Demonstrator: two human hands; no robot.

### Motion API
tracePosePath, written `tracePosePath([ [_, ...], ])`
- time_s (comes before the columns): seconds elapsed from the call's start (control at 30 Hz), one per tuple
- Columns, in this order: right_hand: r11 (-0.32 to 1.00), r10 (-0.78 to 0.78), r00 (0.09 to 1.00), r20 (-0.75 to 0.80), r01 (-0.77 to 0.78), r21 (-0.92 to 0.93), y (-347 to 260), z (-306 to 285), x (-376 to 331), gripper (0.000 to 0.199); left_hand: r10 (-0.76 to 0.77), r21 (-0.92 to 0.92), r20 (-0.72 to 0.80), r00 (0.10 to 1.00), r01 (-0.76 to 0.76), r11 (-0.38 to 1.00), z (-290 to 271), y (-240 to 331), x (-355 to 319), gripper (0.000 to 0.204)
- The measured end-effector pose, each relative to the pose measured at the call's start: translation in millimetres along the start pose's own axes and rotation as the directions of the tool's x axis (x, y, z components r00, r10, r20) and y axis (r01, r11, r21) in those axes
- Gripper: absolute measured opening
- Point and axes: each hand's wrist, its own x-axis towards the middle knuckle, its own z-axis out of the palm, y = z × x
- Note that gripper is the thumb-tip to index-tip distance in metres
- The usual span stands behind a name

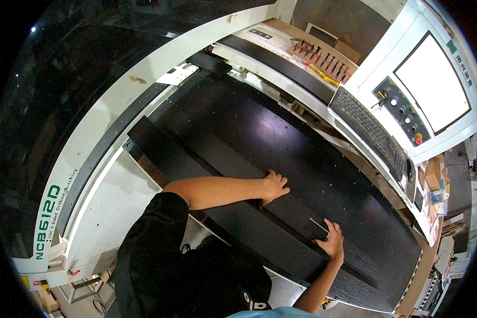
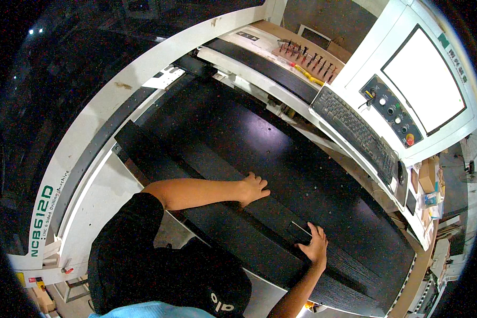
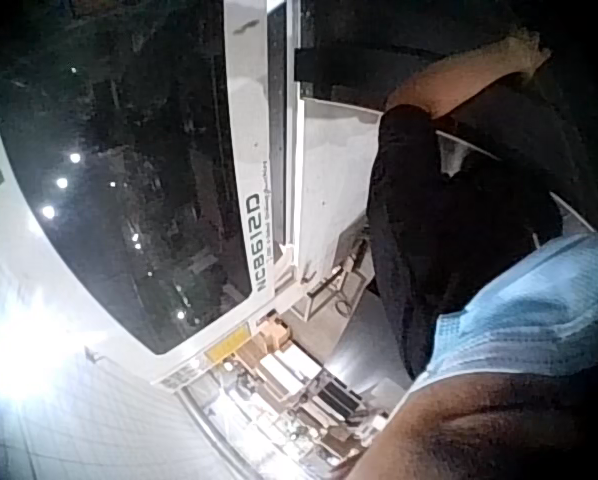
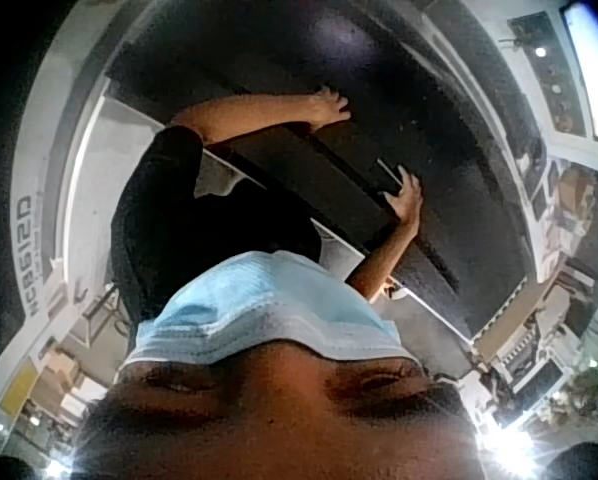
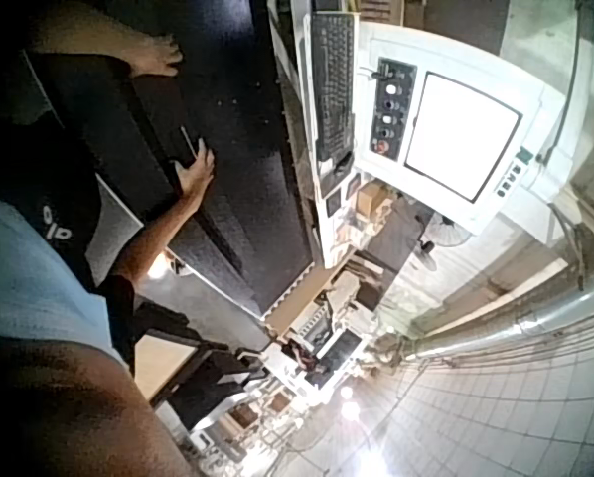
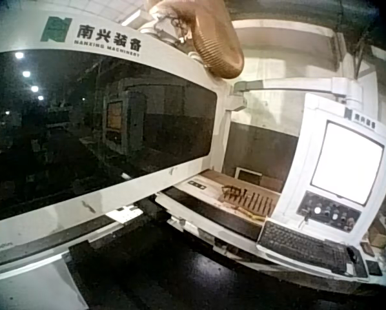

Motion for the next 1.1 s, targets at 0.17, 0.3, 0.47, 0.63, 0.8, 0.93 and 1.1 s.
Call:
tracePosePath([
  [0.17, 1.0, 0.012, 1.0, 0.011, -0.012, 0.021, 1.5, 1.0, 1.1, 0.106, 0.002, -0.02, -0.013, 1.0, -0.002, 1.0, 1.1, -0.9, -0.2, 0.13],
  [0.3, 1.0, 0.01, 1.0, -0.01, -0.01, 0.023, 4.5, 3.2, 0.4, 0.103, -0.044, -0.004, 0.046, 0.998, 0.045, 0.999, -5.5, 6.8, 0.9, 0.125],
  [0.47, 0.996, 0.02, 0.999, -0.046, -0.016, 0.088, 3.7, -0.8, 2.2, 0.093, -0.034, -0.015, 0.048, 0.998, 0.035, 0.999, -1.8, 13.0, 9.6, 0.114],
  [0.63, 0.996, 0.012, 0.995, -0.1, -0.003, 0.091, -1.3, -2.5, 6.6, 0.087, -0.041, -0.037, 0.012, 0.999, 0.041, 0.998, 7.4, 12.8, 15.3, 0.111],
  [0.8, 0.987, -0.03, 0.977, -0.209, 0.062, 0.151, -2.7, -0.3, 8.1, 0.08, -0.04, -0.051, 0.021, 0.999, 0.041, 0.998, 1.2, 13.4, 14.5, 0.115],
  [0.93, 0.959, 0.07, 0.989, -0.127, -0.032, 0.28, 3.9, -1.6, 9.0, 0.085, -0.034, -0.032, 0.02, 0.999, 0.035, 0.999, 1.3, 13.9, 13.8, 0.12],
  [1.1, 0.981, 0.053, 0.991, -0.119, -0.029, 0.193, 6.0, -1.4, 15.0, 0.08, -0.063, -0.053, -0.012, 0.998, 0.062, 0.997, 4.7, 15.0, 17.6, 0.124],
])
